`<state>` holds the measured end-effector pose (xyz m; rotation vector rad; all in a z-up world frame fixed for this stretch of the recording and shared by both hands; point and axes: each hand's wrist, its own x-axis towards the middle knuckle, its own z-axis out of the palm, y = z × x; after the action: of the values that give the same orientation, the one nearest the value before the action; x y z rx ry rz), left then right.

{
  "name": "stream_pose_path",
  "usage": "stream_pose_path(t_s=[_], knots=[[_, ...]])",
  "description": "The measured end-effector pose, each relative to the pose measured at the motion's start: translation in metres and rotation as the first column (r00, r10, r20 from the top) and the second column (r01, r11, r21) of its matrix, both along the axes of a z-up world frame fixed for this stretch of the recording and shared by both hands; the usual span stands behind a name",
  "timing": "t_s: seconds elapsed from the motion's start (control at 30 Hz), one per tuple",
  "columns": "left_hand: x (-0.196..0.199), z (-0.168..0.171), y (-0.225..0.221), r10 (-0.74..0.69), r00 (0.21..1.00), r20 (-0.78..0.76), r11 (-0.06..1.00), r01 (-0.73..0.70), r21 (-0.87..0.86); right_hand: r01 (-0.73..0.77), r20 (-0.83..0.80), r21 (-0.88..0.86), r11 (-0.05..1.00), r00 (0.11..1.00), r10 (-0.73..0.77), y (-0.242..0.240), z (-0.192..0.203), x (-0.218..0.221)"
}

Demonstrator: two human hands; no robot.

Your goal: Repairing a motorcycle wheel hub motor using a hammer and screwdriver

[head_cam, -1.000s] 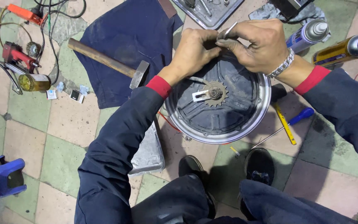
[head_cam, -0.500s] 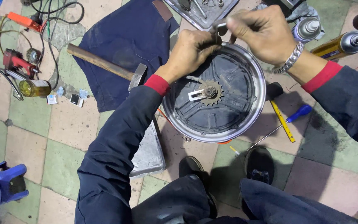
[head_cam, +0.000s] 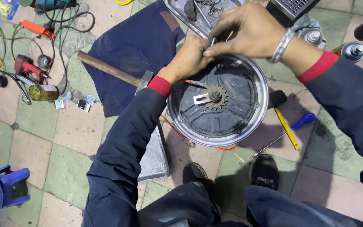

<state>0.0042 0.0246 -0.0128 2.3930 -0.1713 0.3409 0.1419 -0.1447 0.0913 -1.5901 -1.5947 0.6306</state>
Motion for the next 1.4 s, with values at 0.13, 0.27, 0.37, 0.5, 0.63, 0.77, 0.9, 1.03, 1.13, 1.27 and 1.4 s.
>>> stream_pose_path(t_s=[0.13, 0.27, 0.37, 0.5, 0.63, 0.77, 0.9, 1.03, 1.13, 1.27, 1.4], knots=[[-0.007, 0.007, 0.003, 0.062, 0.986, -0.152, 0.991, -0.043, 0.126, 0.113, 0.255, 0.194, 0.975, 0.954, -0.161, 0.004, -0.007, -0.019], [-0.011, -0.026, 0.011, 0.134, 0.929, -0.346, 0.991, -0.124, 0.050, 0.180, 0.277, 0.180, 0.967, 0.934, -0.226, 0.008, -0.011, -0.034], [-0.014, -0.036, 0.013, 0.141, 0.972, -0.186, 0.987, -0.152, -0.043, 0.053, 0.325, 0.216, 0.975, 0.938, -0.123, 0.008, -0.004, -0.029], [-0.017, -0.015, 0.005, 0.101, 0.982, -0.160, 0.988, -0.118, -0.102, -0.031, 0.323, 0.086, 0.996, 0.946, 0.001, 0.000, 0.017, -0.022], [-0.016, -0.024, 0.010, 0.073, 0.987, -0.144, 0.991, -0.087, -0.097, -0.274, 0.218, -0.139, 0.951, 0.929, 0.300, -0.004, 0.010, -0.012], [-0.016, 0.011, -0.001, 0.036, 0.996, -0.079, 0.995, -0.043, -0.092, -0.410, 0.038, -0.139, 0.901, 0.907, 0.418, -0.004, 0.025, 0.002], [-0.013, 0.043, -0.011, -0.185, 0.978, 0.101, 0.982, 0.188, -0.014, -0.522, -0.103, -0.178, 0.834, 0.853, 0.511, -0.009, 0.024, 0.011], [-0.012, 0.038, -0.013, -0.240, 0.971, -0.004, 0.969, 0.239, 0.056, -0.495, -0.142, -0.153, 0.855, 0.867, 0.477, -0.010, 0.021, 0.017], [-0.008, 0.026, -0.004, -0.216, 0.976, 0.025, 0.944, 0.202, 0.261, -0.470, -0.180, -0.161, 0.868, 0.879, 0.442, -0.008, 0.016, 0.026], [-0.008, 0.002, -0.002, -0.201, 0.978, 0.057, 0.955, 0.182, 0.236, -0.520, -0.218, -0.157, 0.839, 0.847, 0.485, -0.004, 0.015, 0.028], [-0.006, -0.012, 0.000, -0.132, 0.991, -0.019, 0.952, 0.132, 0.275, -0.392, -0.146, -0.158, 0.906, 0.917, 0.371, 0.001, 0.017, 0.023]])
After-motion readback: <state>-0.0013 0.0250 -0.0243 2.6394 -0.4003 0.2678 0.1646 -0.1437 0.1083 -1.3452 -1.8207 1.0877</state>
